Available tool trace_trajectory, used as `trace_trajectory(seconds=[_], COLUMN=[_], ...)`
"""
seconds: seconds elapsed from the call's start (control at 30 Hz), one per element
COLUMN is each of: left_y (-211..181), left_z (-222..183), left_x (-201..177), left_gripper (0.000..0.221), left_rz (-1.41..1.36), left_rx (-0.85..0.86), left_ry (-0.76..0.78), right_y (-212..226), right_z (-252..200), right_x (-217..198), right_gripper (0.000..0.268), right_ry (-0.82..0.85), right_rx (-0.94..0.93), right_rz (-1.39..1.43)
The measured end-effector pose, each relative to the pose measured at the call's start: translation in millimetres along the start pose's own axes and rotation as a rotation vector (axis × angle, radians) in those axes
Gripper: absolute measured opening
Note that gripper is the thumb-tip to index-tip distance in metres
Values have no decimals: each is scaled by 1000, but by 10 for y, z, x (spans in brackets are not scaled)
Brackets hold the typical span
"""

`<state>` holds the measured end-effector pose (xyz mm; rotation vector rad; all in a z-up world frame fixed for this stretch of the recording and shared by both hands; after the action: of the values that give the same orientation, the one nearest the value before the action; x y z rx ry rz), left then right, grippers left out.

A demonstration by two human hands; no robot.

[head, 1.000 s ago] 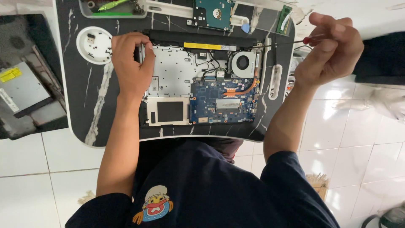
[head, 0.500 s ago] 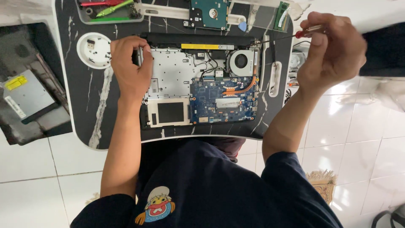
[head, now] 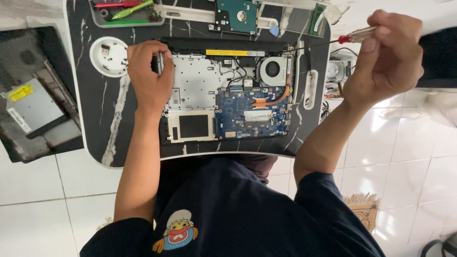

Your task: Disassembling a laptop by removing the battery and unscrewing internal components

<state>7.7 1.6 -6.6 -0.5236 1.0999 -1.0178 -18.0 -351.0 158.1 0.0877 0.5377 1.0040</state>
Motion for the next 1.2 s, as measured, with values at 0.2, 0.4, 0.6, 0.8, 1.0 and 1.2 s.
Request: trace_trajectory(seconds=[0.2,0.4,0.6,0.8,1.0,1.2], left_y=[-14,-6,0,18,8,19], left_z=[8,6,9,-14,8,-19], left_x=[-10,-16,-13,1,-11,-4], left_gripper=[6,5,6,5,7,5], left_rz=[-2,-5,-3,-34,12,-22], left_rx=[-4,-3,4,-12,-12,-29], left_ry=[2,10,6,20,10,23], right_y=[-35,-18,-73,56,-28,83], right_z=[-88,-59,-157,16,-72,-51], right_x=[-20,121,19,-35,-22,55], right_gripper=[20,16,28,10,27,10], right_ry=[-77,-40,-104,68,-83,61], right_rx=[64,154,169,63,96,217], right_rz=[37,152,94,-1,-5,83])
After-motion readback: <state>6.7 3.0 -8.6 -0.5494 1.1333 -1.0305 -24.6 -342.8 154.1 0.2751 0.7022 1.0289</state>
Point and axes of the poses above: each hand's wrist, its own z-axis towards the middle knuckle, its own x-axis out of the palm, y = z × x, the point moved 1 cm from there along z, towards the middle knuckle, and after that the axes turned 5 degrees about y, right-handed, at the moved point
